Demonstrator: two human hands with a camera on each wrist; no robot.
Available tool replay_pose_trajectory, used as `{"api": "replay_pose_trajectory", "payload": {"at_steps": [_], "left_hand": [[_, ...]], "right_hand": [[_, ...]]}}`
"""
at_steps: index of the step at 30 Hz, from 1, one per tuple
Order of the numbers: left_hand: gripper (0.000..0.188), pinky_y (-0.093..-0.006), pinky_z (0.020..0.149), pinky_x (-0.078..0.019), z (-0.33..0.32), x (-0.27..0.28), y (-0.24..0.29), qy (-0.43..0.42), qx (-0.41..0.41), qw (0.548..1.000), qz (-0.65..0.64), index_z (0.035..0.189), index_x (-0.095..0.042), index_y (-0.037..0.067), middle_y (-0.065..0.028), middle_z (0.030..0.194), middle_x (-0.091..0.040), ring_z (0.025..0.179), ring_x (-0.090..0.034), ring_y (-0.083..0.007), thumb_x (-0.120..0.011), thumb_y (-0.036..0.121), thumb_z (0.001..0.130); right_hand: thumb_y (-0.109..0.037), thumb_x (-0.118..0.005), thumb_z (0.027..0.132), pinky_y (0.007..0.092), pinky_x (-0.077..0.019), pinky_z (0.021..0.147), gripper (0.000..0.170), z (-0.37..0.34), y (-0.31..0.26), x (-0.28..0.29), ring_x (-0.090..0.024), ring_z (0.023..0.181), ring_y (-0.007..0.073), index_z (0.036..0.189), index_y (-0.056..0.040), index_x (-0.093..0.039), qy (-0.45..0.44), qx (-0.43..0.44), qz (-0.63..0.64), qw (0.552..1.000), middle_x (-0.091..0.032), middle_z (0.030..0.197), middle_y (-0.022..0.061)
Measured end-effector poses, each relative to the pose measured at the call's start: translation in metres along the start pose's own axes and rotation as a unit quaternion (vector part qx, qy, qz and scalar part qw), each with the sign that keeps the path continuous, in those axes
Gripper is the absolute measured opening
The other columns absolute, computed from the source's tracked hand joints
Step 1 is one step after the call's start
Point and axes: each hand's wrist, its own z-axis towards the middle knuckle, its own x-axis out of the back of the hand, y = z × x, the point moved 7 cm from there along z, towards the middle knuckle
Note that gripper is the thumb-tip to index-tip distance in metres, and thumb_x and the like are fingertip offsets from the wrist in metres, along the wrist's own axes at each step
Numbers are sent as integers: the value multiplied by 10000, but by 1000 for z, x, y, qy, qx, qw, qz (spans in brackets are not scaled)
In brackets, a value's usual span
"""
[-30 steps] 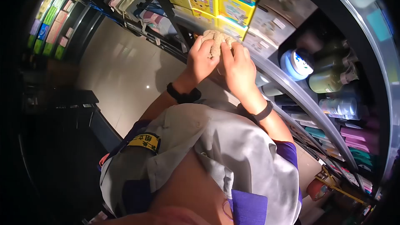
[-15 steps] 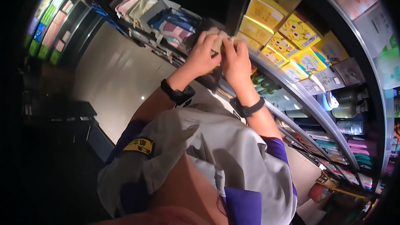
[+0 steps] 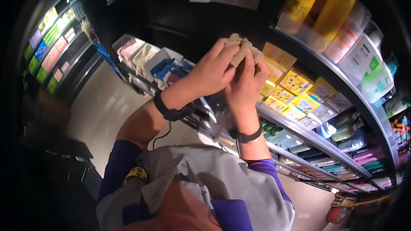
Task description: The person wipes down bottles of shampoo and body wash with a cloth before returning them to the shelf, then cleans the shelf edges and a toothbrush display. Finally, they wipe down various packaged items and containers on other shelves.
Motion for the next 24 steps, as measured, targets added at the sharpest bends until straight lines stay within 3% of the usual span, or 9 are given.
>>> {"api": "replay_pose_trajectory", "payload": {"at_steps": [2,5,9,12,15,19,21,23,24], "left_hand": [[483,-454,895,-506,16,1,6,2,-35,999,3,1235,-487,-12,-221,1203,-484,1070,-561,-418,-640,18,779],[513,-433,906,-507,25,5,-3,-20,-12,1000,13,1249,-484,-10,-234,1260,-475,1081,-560,-448,-640,-14,760],[490,-445,895,-507,7,-1,-34,-58,30,996,-65,1239,-485,-16,-240,1229,-496,1063,-557,-467,-608,-33,765],[438,-457,873,-512,-20,4,-64,-46,53,997,-46,1207,-507,-29,-261,1226,-503,1042,-566,-467,-580,-35,775],[345,-444,755,-540,-44,34,-109,-4,58,998,-10,1123,-546,-9,-208,1125,-539,900,-615,-414,-606,-20,783],[372,-441,755,-534,-74,87,-178,-22,66,997,25,1143,-552,-4,-198,1112,-539,924,-608,-408,-595,-12,774],[405,-472,793,-517,-89,122,-213,-34,126,991,37,1171,-547,0,-209,1100,-552,947,-591,-424,-576,-22,768],[502,-477,882,-504,-107,163,-242,-1,160,983,84,1258,-513,5,-224,1149,-574,1016,-590,-438,-554,-42,760],[606,-459,963,-483,-126,182,-260,59,183,979,63,1342,-459,11,-239,1233,-579,1096,-587,-442,-530,-73,747]], "right_hand": [[2,-735,728,447,-432,955,679,15,-3,4,-483,1124,386,1367,-56,-514,37,3,-11,999,-487,1210,211],[0,-734,710,438,-421,952,690,31,-10,4,-481,1107,372,1364,-72,-528,37,5,-48,998,-490,1177,188],[20,-743,660,406,-444,901,641,18,-11,-11,-510,1064,342,1277,-95,-612,36,-28,-79,996,-507,1141,164],[44,-743,651,382,-483,828,572,3,-15,-42,-555,979,330,1199,-91,-648,18,-29,-29,999,-534,1082,147],[65,-732,655,377,-493,826,549,-11,-15,-98,-561,994,324,1176,-87,-651,-48,-68,32,996,-539,1095,150],[102,-680,688,323,-489,781,470,-25,-32,-185,-580,922,272,1132,-51,-651,-67,-57,112,990,-547,1055,141],[97,-667,705,317,-489,772,433,-31,-41,-233,-587,905,259,1116,-38,-654,-98,-87,165,978,-554,1034,143],[95,-645,692,357,-496,786,436,-34,-58,-285,-580,936,305,1094,-70,-685,-151,-118,249,949,-546,1051,146],[97,-635,695,354,-490,774,428,-34,-71,-310,-574,930,303,1086,-70,-685,-156,-111,283,940,-545,1028,142]]}}
